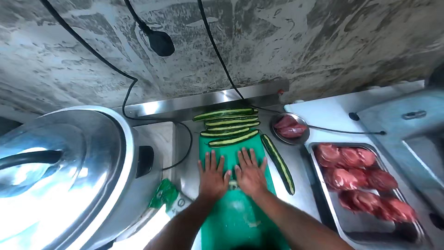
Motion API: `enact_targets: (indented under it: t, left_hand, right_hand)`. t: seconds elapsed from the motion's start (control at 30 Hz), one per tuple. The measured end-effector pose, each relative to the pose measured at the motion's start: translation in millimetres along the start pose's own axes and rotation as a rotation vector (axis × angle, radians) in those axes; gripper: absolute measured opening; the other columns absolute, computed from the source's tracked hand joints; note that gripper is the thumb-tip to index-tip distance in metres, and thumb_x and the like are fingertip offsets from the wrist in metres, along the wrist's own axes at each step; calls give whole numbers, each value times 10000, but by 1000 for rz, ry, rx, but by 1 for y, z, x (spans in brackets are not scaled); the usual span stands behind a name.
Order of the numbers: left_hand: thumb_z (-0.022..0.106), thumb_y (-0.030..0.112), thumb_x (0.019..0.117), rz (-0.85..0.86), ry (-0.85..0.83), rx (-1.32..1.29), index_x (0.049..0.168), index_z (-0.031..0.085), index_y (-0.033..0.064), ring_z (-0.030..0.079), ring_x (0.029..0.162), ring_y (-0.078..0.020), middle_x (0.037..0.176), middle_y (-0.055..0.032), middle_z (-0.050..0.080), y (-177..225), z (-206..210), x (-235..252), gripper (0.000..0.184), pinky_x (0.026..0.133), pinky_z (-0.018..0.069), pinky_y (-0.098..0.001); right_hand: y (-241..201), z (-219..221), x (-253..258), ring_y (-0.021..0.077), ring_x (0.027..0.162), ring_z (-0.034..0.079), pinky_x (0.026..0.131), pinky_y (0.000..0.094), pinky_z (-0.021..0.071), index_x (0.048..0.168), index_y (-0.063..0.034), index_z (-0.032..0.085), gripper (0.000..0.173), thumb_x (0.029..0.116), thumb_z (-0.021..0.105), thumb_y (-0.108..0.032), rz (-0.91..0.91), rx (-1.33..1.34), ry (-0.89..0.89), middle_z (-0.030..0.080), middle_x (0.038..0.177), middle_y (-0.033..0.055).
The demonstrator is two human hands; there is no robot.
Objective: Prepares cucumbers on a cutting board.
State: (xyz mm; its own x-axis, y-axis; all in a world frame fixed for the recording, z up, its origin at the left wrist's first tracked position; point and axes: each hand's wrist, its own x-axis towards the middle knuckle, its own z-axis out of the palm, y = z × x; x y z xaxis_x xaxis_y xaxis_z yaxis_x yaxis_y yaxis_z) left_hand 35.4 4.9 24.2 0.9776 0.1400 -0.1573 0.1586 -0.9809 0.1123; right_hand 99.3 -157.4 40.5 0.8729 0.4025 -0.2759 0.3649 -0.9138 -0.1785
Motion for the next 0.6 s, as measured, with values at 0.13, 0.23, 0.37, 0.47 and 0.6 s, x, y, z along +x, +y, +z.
enact_targets:
  t: [0.13, 0.23, 0.37, 0.47, 0.6]
  left_hand:
    - [224, 679, 1011, 241, 198, -59, 1496, 530, 230, 327, 1519, -364, 1622, -82, 414, 6, 32, -95, 729, 1168, 267, -693]
    - [181, 667, 1019, 169, 162, -46, 1511, 518, 249, 306, 1525, -382, 1641, -79, 381, 9, 26, -68, 728, 1172, 256, -695]
    - [101, 666, 1015, -89, -63, -58, 1633, 279, 260, 30, 1578, -426, 1727, -125, 82, 11, -10, 32, 760, 1194, 41, -745]
    - [134, 645, 1020, -49, 58, -38, 1609, 349, 248, 75, 1580, -405, 1722, -112, 135, 11, -9, 34, 741, 1217, 77, -711]
    - [185, 603, 1042, 226, 65, -40, 1555, 448, 247, 232, 1562, -326, 1684, -47, 293, 18, 12, -42, 678, 1211, 222, -657]
  right_hand:
    - [18, 59, -105, 307, 1530, 332, 1119, 801, 189, 1476, -273, 565, 591, 1050, 243, -527, -283, 22, 331, 495, 1571, -76]
    - [16, 51, -73, 304, 1518, 357, 1135, 785, 187, 1459, -289, 582, 607, 1057, 186, -515, -259, -15, 312, 502, 1563, -96]
    - [-2, -12, 33, 273, 1604, 3, 1164, 774, -65, 1650, -301, 209, 615, 1071, 154, -500, 71, 51, -41, 138, 1727, -87]
    - [-4, -12, 38, 264, 1604, 16, 1182, 760, -47, 1643, -297, 246, 616, 1064, 168, -491, 46, 17, 93, 155, 1726, -75]
    - [14, 36, -44, 309, 1570, 227, 1190, 755, 105, 1543, -289, 480, 599, 1051, 206, -493, -131, 48, 270, 374, 1649, -68]
